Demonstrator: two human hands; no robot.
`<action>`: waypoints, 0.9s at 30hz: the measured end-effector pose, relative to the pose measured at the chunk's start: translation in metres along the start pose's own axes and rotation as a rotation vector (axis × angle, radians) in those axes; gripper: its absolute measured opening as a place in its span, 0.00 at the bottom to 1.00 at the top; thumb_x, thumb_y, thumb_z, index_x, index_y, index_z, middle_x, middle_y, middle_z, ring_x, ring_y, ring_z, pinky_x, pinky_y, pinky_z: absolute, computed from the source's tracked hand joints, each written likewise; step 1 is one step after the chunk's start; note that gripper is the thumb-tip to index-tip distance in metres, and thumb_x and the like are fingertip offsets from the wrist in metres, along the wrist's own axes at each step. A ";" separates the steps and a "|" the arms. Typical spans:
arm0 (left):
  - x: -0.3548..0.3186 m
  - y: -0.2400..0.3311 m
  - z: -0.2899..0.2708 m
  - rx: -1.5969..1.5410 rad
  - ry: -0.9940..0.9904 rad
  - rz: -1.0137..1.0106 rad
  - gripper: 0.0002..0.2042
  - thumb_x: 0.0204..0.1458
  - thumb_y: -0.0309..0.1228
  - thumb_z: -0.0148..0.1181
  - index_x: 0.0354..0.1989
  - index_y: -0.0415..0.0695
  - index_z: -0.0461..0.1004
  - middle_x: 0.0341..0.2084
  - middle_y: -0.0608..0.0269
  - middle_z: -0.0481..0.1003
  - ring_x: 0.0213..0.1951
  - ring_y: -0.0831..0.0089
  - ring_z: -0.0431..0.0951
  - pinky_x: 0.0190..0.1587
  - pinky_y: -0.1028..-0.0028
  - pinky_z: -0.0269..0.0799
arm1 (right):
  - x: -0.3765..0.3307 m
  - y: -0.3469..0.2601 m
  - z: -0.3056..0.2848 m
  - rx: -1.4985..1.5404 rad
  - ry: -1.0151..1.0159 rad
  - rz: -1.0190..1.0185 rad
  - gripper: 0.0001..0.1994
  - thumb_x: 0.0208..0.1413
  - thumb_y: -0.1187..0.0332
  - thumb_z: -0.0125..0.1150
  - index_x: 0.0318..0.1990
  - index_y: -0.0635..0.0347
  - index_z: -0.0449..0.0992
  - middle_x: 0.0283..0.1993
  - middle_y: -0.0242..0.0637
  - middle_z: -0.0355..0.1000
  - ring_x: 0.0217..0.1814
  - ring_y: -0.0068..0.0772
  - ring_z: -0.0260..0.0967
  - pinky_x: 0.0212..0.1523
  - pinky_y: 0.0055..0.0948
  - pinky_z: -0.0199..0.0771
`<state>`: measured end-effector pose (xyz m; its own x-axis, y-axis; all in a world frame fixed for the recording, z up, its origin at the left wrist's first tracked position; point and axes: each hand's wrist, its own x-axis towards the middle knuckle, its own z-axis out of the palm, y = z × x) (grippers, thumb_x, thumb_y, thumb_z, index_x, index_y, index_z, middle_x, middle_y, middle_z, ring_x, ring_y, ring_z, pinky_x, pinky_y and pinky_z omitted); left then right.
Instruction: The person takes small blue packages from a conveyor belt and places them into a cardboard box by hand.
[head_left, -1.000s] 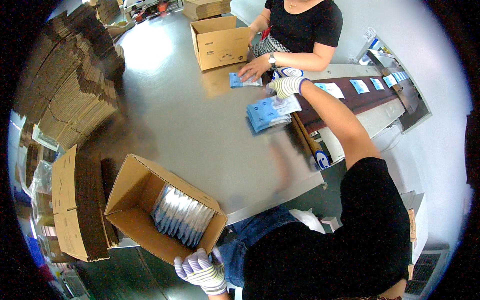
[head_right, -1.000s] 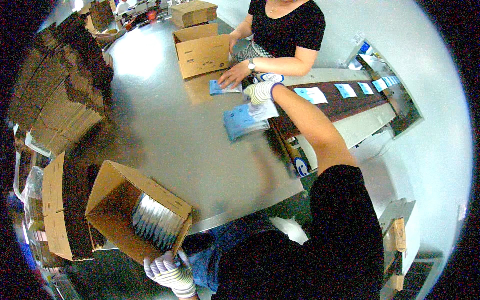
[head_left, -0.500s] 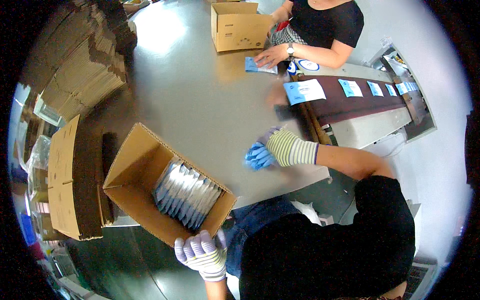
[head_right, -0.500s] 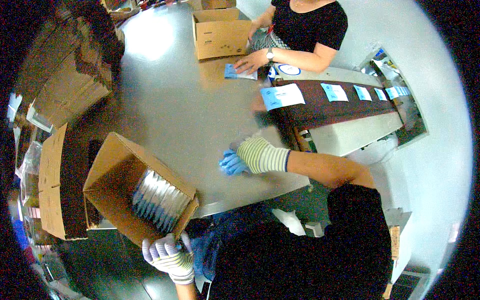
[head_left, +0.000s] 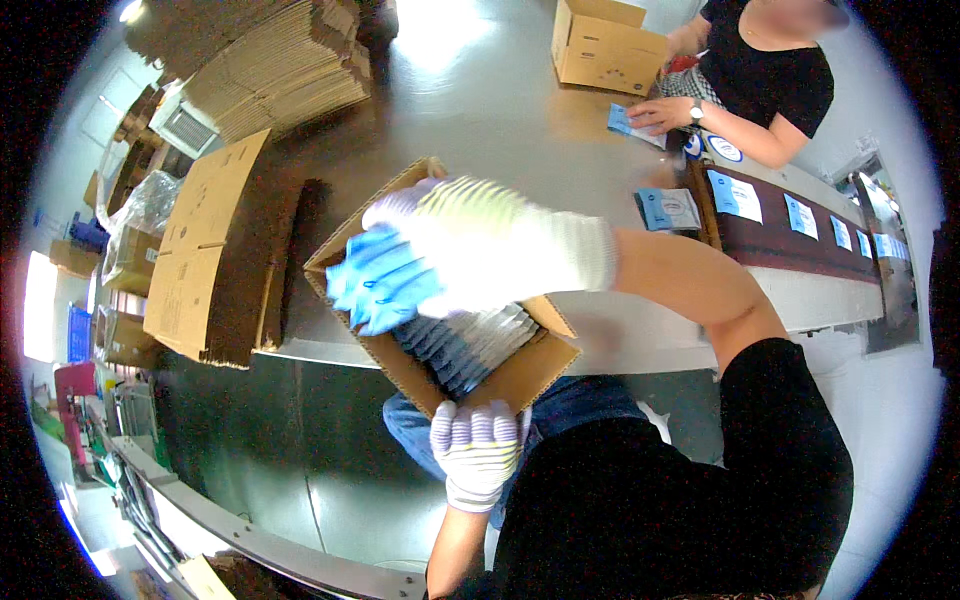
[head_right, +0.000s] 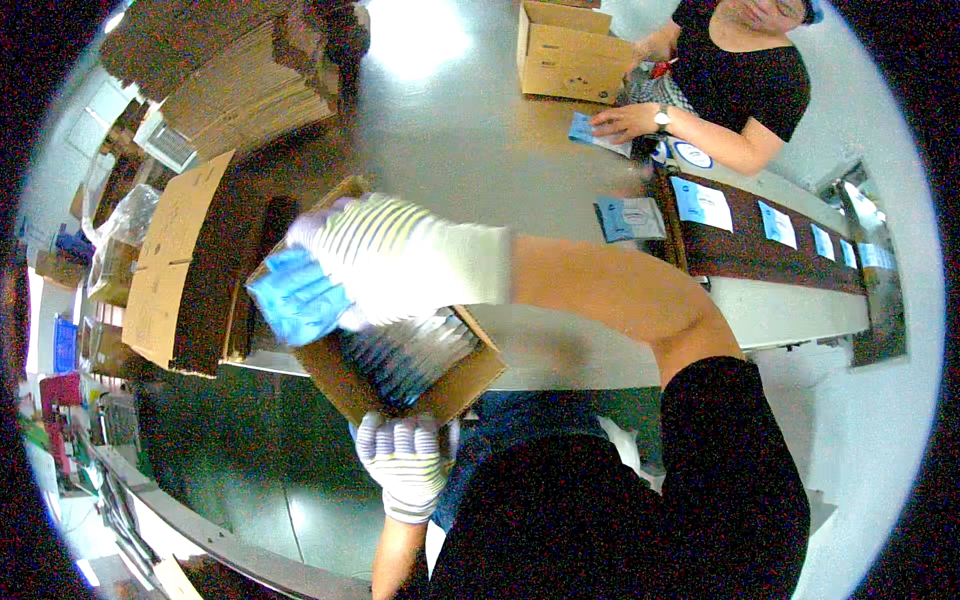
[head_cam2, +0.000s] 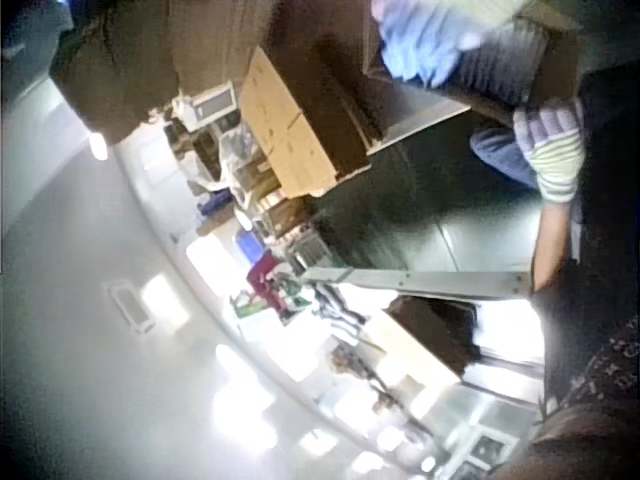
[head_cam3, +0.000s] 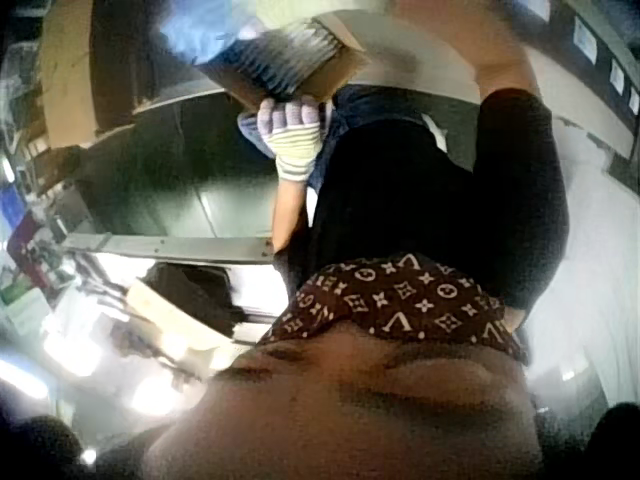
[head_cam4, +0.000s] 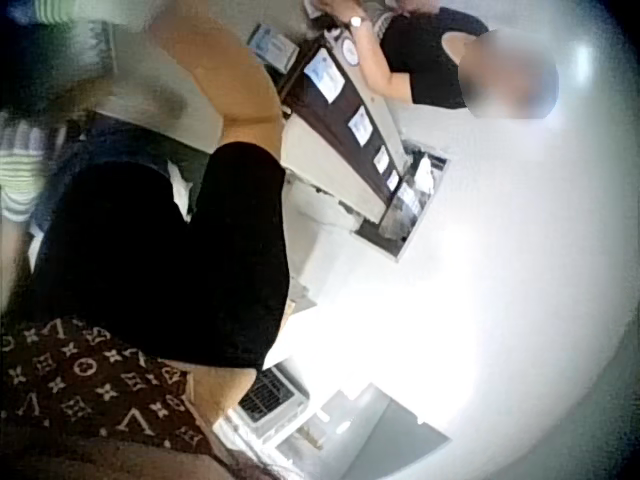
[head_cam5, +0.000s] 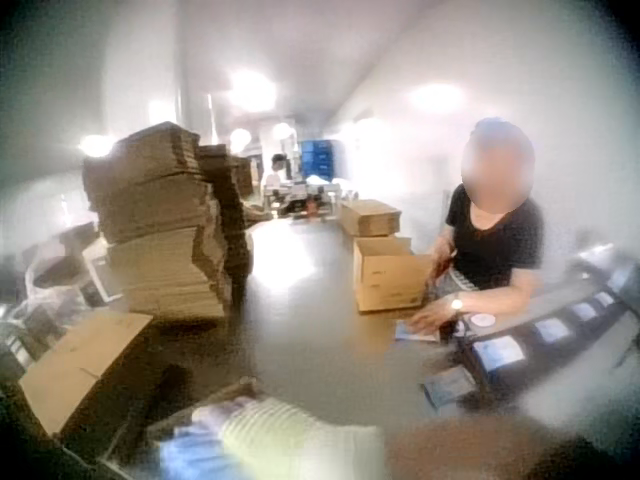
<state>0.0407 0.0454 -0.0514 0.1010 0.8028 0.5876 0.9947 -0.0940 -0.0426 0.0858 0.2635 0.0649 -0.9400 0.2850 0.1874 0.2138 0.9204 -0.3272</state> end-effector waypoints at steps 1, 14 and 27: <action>-0.003 0.000 -0.004 0.016 -0.038 0.019 0.13 0.44 0.39 0.62 0.33 0.48 0.69 0.25 0.65 0.67 0.32 0.69 0.70 0.52 0.61 0.63 | 0.017 -0.003 0.024 -0.215 -0.103 0.039 0.42 0.39 0.57 0.70 0.62 0.64 0.56 0.59 0.51 0.62 0.58 0.49 0.62 0.64 0.39 0.55; 0.025 -0.056 0.015 -0.345 0.041 0.145 0.14 0.42 0.37 0.61 0.36 0.46 0.70 0.36 0.59 0.70 0.47 0.60 0.69 0.56 0.55 0.59 | -0.111 -0.040 0.079 -0.221 -0.046 -0.138 0.10 0.53 0.65 0.47 0.37 0.59 0.71 0.22 0.36 0.69 0.24 0.35 0.72 0.21 0.37 0.72; 0.002 -0.082 0.016 -0.005 -0.092 -0.232 0.22 0.41 0.30 0.61 0.49 0.47 0.67 0.49 0.55 0.68 0.59 0.46 0.59 0.58 0.52 0.56 | 0.087 0.196 0.032 -0.505 0.157 0.564 0.34 0.47 0.59 0.58 0.61 0.64 0.59 0.62 0.55 0.58 0.66 0.53 0.54 0.63 0.49 0.53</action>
<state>-0.0405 0.0645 -0.0596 -0.1279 0.8534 0.5053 0.9914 0.0962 0.0885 0.0377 0.4605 -0.0127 -0.6119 0.7472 0.2595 0.7802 0.6241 0.0425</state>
